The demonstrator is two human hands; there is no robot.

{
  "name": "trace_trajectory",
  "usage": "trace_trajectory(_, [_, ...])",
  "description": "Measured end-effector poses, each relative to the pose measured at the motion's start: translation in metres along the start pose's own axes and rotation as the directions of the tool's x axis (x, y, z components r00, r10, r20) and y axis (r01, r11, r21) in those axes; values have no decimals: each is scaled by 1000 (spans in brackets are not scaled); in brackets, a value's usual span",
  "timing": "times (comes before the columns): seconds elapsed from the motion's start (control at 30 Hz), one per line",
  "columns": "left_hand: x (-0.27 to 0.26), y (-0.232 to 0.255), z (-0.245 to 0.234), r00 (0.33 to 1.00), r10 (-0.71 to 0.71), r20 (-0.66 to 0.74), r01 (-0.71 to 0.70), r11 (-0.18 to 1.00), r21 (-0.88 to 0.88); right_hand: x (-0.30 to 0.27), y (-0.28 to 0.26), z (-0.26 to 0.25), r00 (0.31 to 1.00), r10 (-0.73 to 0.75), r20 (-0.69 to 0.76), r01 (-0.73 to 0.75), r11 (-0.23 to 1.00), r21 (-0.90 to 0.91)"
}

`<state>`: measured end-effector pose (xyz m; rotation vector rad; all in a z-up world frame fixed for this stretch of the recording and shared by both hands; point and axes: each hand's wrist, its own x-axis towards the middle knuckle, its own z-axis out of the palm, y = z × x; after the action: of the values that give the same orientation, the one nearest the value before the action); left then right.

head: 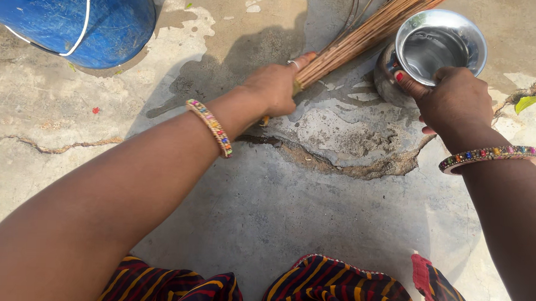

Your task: The person pours water from a metal pot onto a bundle of sticks and the ground, refills the pot from a blue bucket, and then sweeps the wet concrete using the bundle of sticks.

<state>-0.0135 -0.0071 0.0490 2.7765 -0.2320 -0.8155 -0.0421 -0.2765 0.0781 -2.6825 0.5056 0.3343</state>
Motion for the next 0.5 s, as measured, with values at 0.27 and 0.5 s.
trace_trajectory(0.27, [-1,-84,-23,883,-411,-227,399,911,-99,0,4,2,1000,-19,-7,19,998,-61])
trace_trajectory(0.5, [44,-20,8,949,-309,-70,264,893,-365,9,7,7,992,-69,-109,54,989,-134])
